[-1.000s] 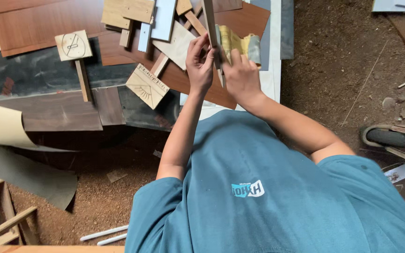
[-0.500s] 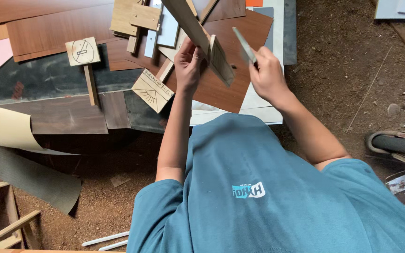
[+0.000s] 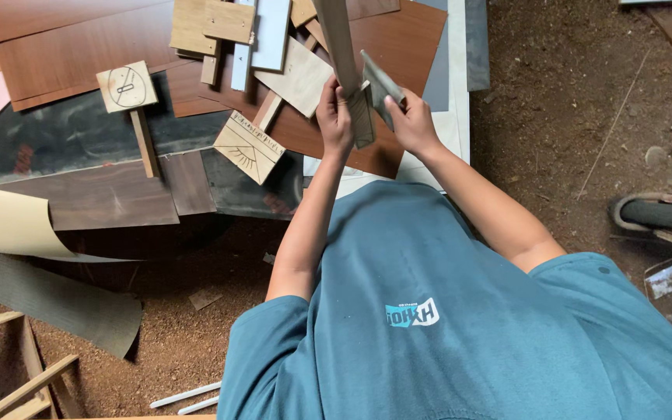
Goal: The person sands a small rectangular wooden piece using a sanding block, repeatedly rubbing its edges and faces. The person rotates the piece to access different sides and continues sanding throughout the clip.
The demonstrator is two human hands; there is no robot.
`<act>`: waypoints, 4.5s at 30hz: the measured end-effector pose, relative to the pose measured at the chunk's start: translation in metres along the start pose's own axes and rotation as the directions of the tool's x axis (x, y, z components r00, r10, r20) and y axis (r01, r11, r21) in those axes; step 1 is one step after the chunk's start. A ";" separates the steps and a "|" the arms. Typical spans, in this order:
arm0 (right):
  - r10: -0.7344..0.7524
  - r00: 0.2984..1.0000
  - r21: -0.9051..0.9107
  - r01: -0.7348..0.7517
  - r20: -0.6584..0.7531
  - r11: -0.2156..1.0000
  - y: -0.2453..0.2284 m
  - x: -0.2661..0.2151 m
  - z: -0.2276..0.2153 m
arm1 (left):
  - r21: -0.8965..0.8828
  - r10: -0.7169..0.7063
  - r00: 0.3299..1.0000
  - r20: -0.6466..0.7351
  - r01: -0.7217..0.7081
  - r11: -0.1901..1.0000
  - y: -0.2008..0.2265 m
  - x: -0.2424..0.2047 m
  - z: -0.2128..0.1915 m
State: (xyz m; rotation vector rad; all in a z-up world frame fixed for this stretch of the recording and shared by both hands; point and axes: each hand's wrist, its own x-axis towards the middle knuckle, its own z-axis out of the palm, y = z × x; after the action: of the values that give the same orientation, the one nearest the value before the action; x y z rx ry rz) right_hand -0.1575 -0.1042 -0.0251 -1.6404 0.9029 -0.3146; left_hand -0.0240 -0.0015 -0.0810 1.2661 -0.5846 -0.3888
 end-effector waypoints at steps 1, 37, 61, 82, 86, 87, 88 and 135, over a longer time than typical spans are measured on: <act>-0.083 0.997 -0.029 0.083 0.008 0.996 0.005 -0.002 0.002 | 0.010 0.003 1.000 0.004 -0.003 1.000 -0.003 -0.004 -0.004; -0.424 0.901 -0.224 0.396 -0.092 0.890 0.075 -0.009 0.056 | 0.254 0.028 0.996 0.082 -0.048 0.966 0.042 -0.009 -0.022; -0.227 0.974 -0.308 0.213 -0.013 0.927 0.114 -0.002 0.050 | 0.268 0.009 0.997 0.071 -0.028 0.963 0.044 -0.019 -0.008; -0.306 0.946 -0.198 0.282 -0.107 0.939 0.133 0.009 0.067 | 0.452 0.215 0.961 0.177 -0.273 0.849 0.045 -0.028 -0.004; -0.391 0.918 -0.138 0.380 -0.069 0.915 0.134 0.019 0.060 | 0.414 0.227 0.972 0.063 -0.232 0.880 0.052 -0.024 0.003; -0.399 0.915 -0.132 0.389 -0.053 0.912 0.134 0.018 0.057 | 0.369 0.181 0.983 0.025 -0.177 0.912 0.052 -0.027 0.006; -0.361 0.932 -0.123 0.353 -0.044 0.927 0.132 0.018 0.056 | 0.337 0.192 0.981 0.013 -0.185 0.923 0.050 -0.028 0.009; -0.411 0.909 -0.148 0.400 -0.060 0.905 0.119 0.001 0.051 | 0.263 0.325 0.935 0.144 -0.353 0.898 0.009 -0.019 -0.005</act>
State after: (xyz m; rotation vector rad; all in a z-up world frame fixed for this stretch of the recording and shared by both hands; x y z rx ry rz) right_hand -0.1700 -0.0717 -0.1496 -1.9498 0.6495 -0.6312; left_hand -0.0366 0.0156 -0.0770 1.3919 -0.9550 -0.0728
